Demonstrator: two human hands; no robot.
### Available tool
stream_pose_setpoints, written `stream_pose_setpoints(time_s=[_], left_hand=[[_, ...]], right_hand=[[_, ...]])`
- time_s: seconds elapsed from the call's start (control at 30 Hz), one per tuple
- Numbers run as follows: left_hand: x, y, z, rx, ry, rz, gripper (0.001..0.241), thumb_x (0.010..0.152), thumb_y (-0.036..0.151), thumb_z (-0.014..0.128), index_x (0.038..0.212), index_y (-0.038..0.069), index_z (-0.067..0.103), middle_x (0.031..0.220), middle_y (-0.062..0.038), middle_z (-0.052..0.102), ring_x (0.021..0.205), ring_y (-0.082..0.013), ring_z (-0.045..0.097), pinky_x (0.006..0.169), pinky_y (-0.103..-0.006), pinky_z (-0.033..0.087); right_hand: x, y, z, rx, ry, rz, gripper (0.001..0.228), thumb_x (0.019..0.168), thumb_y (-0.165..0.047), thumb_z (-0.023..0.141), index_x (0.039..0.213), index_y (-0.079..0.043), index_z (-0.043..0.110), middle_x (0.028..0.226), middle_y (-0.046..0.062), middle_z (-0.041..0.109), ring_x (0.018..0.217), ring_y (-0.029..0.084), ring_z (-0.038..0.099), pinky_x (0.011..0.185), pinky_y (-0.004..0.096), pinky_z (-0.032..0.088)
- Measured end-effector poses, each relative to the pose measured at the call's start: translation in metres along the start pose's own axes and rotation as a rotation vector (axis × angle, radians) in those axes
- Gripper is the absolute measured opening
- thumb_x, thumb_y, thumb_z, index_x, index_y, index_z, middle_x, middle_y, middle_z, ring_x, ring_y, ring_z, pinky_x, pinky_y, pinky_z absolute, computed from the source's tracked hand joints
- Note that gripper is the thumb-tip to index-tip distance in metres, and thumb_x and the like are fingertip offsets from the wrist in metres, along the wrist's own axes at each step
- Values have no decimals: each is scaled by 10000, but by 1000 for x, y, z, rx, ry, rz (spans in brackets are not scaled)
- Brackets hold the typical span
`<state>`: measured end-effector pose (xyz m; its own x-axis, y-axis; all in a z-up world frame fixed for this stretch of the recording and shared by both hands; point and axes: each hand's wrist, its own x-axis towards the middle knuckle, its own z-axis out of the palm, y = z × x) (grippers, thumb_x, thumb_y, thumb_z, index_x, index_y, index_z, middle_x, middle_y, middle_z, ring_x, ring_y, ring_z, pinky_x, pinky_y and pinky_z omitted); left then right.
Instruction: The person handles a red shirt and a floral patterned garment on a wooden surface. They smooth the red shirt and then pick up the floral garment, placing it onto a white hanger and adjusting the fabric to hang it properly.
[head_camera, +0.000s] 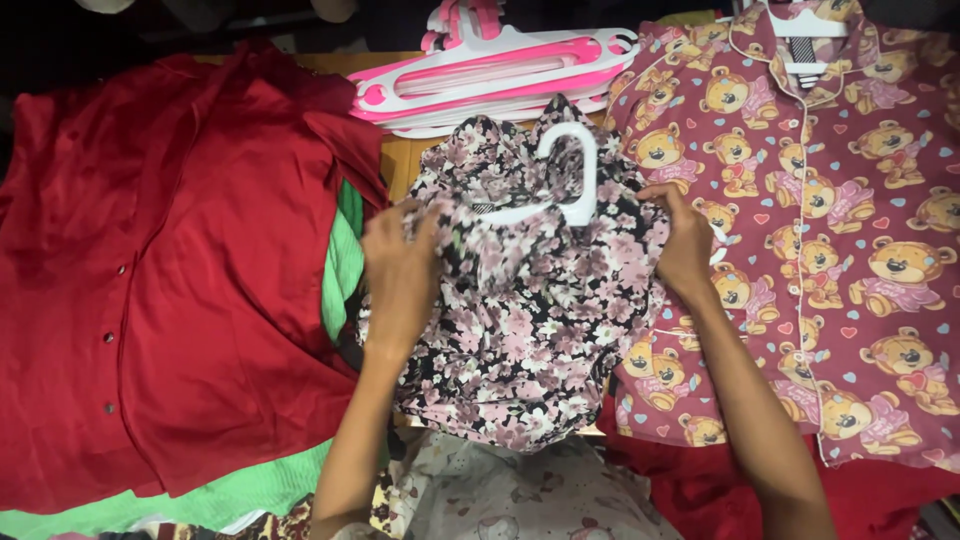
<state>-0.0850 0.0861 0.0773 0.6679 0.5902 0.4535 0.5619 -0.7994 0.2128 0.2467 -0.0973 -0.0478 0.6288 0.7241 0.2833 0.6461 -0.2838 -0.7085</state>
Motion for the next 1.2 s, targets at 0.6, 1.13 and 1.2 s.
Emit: stream_pose_setpoints(time_s=[0.6,1.13,1.2], left_hand=[[-4,12,74,-288,-241,390,113,951,141,620,1055,183,624,951,-59,571,933,-278,575,783,-386,457],[24,13,52,-681,-422,133,82,970,40,544,969,117,517,971,-129,575,928,-343,643,785,-406,532],[36,7,43,-462,-181,87,96,1002,116,648,1021,71,566,1004,-135,562,924,-356,670,808,-510,592]], right_hand=[[0,-1,-1,-57,-15,-18,458,783,-243,785,1208,-246,614,1020,36,735,966,391,668,937,505,471],[1,4,6,-37,80,-88,458,780,-232,808,1198,-227,621,1013,49,739,873,363,627,868,439,440],[0,-10,2,-11,113,-116,415,789,-219,803,1165,-226,629,993,28,744,814,334,604,841,396,424]])
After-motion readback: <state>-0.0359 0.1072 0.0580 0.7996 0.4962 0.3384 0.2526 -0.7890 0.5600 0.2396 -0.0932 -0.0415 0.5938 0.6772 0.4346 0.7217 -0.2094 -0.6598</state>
